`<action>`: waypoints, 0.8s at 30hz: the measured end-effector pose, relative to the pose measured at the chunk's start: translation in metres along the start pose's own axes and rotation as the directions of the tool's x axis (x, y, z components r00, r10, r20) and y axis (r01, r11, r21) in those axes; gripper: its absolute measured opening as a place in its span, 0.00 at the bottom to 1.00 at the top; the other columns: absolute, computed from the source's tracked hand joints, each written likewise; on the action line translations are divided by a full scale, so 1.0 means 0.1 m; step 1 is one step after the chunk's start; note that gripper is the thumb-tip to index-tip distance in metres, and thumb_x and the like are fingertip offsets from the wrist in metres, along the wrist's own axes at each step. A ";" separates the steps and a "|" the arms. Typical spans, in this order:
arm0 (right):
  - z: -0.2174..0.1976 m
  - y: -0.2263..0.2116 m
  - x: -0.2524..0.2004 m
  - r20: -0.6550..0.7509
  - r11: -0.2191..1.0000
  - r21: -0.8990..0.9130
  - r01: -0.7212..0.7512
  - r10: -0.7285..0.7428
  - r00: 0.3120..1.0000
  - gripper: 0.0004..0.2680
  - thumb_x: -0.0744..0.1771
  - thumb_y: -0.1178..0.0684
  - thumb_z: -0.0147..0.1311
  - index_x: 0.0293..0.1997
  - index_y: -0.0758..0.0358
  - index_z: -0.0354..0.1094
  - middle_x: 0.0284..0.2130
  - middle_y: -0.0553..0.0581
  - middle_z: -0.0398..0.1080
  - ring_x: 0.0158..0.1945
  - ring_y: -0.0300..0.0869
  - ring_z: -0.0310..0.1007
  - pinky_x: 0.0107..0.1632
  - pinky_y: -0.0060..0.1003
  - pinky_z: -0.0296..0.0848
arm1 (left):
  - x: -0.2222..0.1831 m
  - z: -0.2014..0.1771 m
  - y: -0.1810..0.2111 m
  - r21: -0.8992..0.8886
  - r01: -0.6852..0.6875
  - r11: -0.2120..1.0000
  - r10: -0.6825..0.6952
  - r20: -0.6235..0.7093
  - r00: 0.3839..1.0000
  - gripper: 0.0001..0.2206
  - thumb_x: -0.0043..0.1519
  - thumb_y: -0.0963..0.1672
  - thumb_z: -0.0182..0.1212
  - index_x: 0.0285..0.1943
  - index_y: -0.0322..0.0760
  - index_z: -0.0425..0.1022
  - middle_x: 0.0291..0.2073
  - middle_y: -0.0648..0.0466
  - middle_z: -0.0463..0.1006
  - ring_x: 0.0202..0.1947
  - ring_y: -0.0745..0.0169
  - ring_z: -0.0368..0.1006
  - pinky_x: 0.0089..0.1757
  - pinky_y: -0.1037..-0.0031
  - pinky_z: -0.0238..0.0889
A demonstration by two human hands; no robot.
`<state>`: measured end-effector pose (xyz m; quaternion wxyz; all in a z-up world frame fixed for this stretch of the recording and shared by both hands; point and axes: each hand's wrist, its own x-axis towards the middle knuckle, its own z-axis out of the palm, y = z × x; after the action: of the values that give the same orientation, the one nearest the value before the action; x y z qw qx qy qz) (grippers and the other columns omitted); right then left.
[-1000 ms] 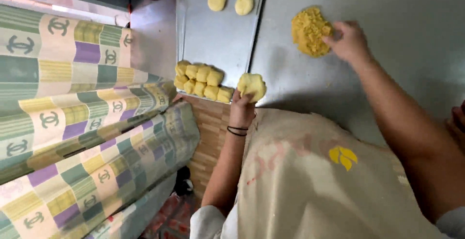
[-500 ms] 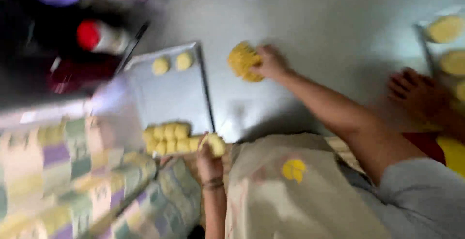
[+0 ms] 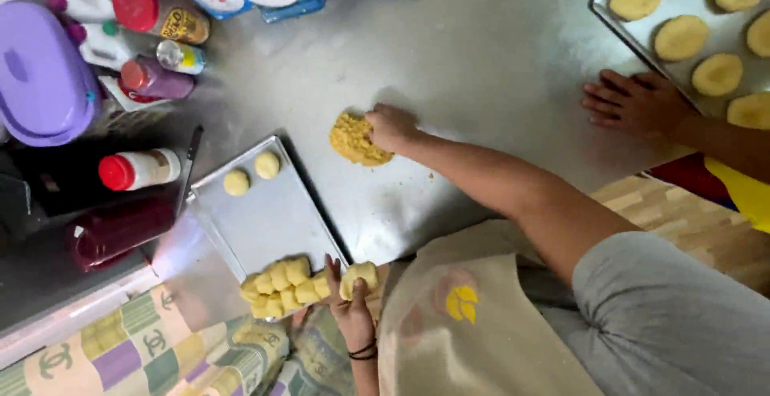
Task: Filling small portions of dough with a yellow paste and shaping them into round buns on a baking tray.
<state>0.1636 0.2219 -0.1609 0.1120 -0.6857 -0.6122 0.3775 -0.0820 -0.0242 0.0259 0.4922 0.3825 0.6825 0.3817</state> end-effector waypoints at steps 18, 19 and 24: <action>0.33 0.84 0.02 -0.153 0.887 0.447 -0.117 0.204 0.967 0.08 0.60 0.50 0.58 0.39 0.45 0.75 0.35 0.48 0.76 0.42 0.45 0.75 0.44 0.42 0.71 | 0.51 -0.04 -0.63 -0.515 0.157 0.842 -0.324 -0.251 0.912 0.18 0.60 0.36 0.62 0.60 0.27 0.73 0.47 0.41 0.79 0.47 0.47 0.76 0.49 0.57 0.71; 0.47 1.00 0.21 -0.219 0.876 0.462 -0.138 0.263 0.940 0.10 0.63 0.48 0.58 0.48 0.44 0.76 0.44 0.49 0.76 0.54 0.49 0.74 0.55 0.43 0.72 | 0.66 -0.04 -0.68 -0.638 0.131 0.759 -0.354 -0.236 0.905 0.19 0.62 0.35 0.63 0.63 0.23 0.71 0.47 0.36 0.80 0.49 0.40 0.78 0.52 0.46 0.71; 0.10 0.40 -0.77 -0.071 0.406 0.912 0.057 0.019 0.997 0.18 0.65 0.69 0.50 0.63 0.67 0.67 0.53 0.62 0.66 0.55 0.47 0.69 0.56 0.41 0.76 | 1.05 -0.02 -0.84 -0.443 0.157 0.883 -0.242 -0.143 0.960 0.16 0.60 0.38 0.68 0.57 0.26 0.77 0.40 0.42 0.82 0.40 0.55 0.81 0.42 0.60 0.78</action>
<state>0.1903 0.1385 -0.1634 0.4931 -0.5198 -0.3110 0.6245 -0.1199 0.0348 -0.0889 0.5319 0.1540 0.6626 0.5042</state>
